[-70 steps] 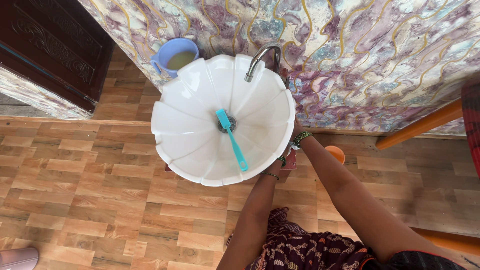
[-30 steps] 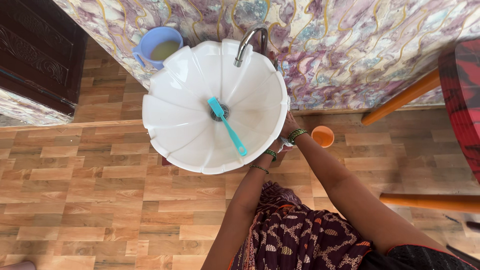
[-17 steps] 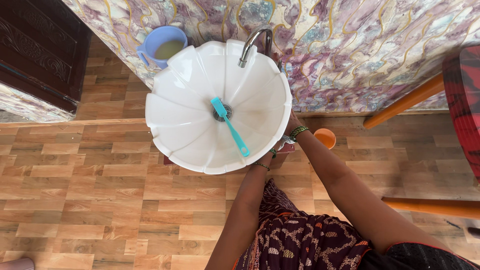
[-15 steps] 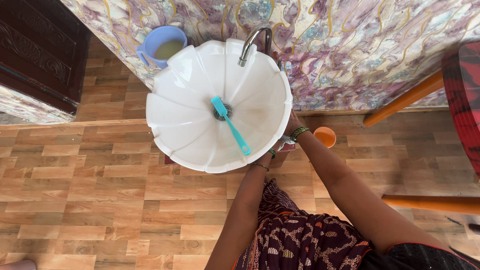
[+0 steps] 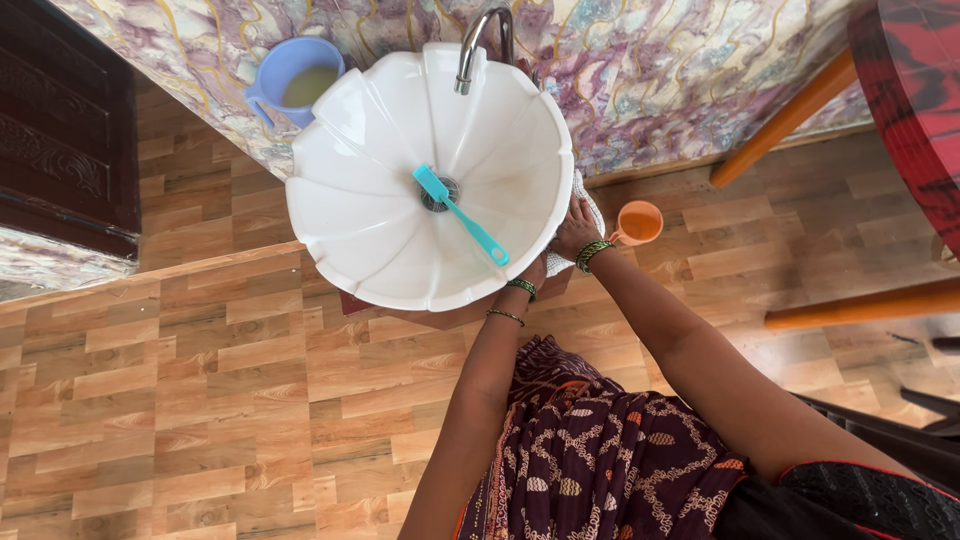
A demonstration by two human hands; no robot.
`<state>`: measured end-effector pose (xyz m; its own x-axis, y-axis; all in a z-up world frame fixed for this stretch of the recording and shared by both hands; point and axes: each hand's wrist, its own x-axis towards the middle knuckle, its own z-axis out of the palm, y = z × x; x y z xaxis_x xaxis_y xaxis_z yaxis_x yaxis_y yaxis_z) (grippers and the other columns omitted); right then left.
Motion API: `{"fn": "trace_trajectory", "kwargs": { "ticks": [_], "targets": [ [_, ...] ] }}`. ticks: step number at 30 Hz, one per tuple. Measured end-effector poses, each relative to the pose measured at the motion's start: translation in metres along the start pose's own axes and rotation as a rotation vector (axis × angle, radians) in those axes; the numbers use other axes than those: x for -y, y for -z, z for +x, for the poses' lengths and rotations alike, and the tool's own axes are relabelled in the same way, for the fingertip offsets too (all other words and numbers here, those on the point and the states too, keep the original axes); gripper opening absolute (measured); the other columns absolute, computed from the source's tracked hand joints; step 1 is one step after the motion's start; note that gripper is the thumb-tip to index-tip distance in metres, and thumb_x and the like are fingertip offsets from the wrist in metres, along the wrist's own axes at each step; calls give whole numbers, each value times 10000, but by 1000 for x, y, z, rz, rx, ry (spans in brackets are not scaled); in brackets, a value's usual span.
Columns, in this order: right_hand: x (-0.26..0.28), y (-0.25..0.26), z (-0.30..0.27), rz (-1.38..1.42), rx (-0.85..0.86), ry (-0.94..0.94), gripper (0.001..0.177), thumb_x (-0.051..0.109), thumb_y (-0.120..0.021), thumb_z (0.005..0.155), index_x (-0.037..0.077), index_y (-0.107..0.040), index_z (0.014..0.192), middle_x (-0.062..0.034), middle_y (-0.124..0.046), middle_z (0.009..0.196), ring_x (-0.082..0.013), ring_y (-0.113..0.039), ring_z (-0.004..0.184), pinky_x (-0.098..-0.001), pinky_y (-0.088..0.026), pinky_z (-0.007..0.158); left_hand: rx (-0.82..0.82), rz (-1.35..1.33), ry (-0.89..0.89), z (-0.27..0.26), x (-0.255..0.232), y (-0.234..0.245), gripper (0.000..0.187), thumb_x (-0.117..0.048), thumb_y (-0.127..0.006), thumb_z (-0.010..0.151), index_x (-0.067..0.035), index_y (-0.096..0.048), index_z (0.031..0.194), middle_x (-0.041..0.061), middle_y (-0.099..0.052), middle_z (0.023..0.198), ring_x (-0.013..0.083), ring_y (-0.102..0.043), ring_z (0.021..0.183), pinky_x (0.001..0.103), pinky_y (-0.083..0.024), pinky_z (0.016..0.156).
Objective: The person washes a small piece of patterned cloth in a white pedestal sink using running water from the faucet. They scrub the fabric with both hands, rinse it thoroughly, and wring it out repeatedly.
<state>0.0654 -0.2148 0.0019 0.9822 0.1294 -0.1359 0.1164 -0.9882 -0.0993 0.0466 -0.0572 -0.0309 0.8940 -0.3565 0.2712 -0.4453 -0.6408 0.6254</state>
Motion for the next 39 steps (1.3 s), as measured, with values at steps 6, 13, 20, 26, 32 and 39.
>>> {"fn": "trace_trajectory", "kwargs": {
  "ticks": [6, 13, 20, 26, 32, 39],
  "targets": [
    [22, -15, -21, 59, -41, -20, 762, 380, -579, 854, 165, -395, 1562, -165, -195, 1688, -411, -5, 1573, -548, -20, 1259, 74, 10, 7, -26, 15, 18, 533, -196, -540, 985, -32, -456, 1485, 281, -443, 1521, 468, -405, 1408, 537, -322, 1183],
    [62, -32, -42, 41, -91, -49, 669, 336, -596, 844, 119, -529, 1473, -171, -327, 1649, -376, -131, 1585, -509, -13, 1288, 205, 172, 19, -54, 20, 74, 445, -218, -596, 946, -46, -575, 1356, 270, -602, 1339, 458, -569, 1232, 538, -444, 1058],
    [107, -37, -51, 141, -143, -61, 793, 370, -652, 787, 158, -453, 1524, -148, -331, 1616, -338, -118, 1544, -504, 25, 1251, 133, 144, -142, -80, 55, 92, 481, -192, -589, 917, -37, -577, 1372, 258, -587, 1370, 440, -557, 1255, 521, -441, 1082],
    [102, -28, -49, 49, -48, -43, 747, 373, -624, 860, 160, -427, 1549, -122, -320, 1666, -309, -104, 1593, -489, 56, 1293, 248, 205, -46, -76, 48, 91, 520, -196, -611, 930, -46, -529, 1421, 243, -528, 1449, 423, -515, 1303, 517, -426, 1082],
    [99, -23, -48, 27, -71, -20, 769, 363, -614, 835, 158, -426, 1552, -125, -310, 1655, -318, -100, 1577, -502, 49, 1264, 195, 186, -73, -79, 43, 90, 557, -205, -646, 910, -55, -528, 1433, 224, -541, 1450, 416, -511, 1328, 519, -391, 1135],
    [80, -20, -35, 15, -127, 201, 641, 506, -615, 923, 243, -502, 1496, -65, -399, 1633, -286, -189, 1586, -563, -29, 1282, 171, 96, -5, -79, 43, 69, 426, -221, -640, 933, -88, -616, 1337, 220, -619, 1350, 423, -563, 1257, 522, -428, 1091]
  ]
}}
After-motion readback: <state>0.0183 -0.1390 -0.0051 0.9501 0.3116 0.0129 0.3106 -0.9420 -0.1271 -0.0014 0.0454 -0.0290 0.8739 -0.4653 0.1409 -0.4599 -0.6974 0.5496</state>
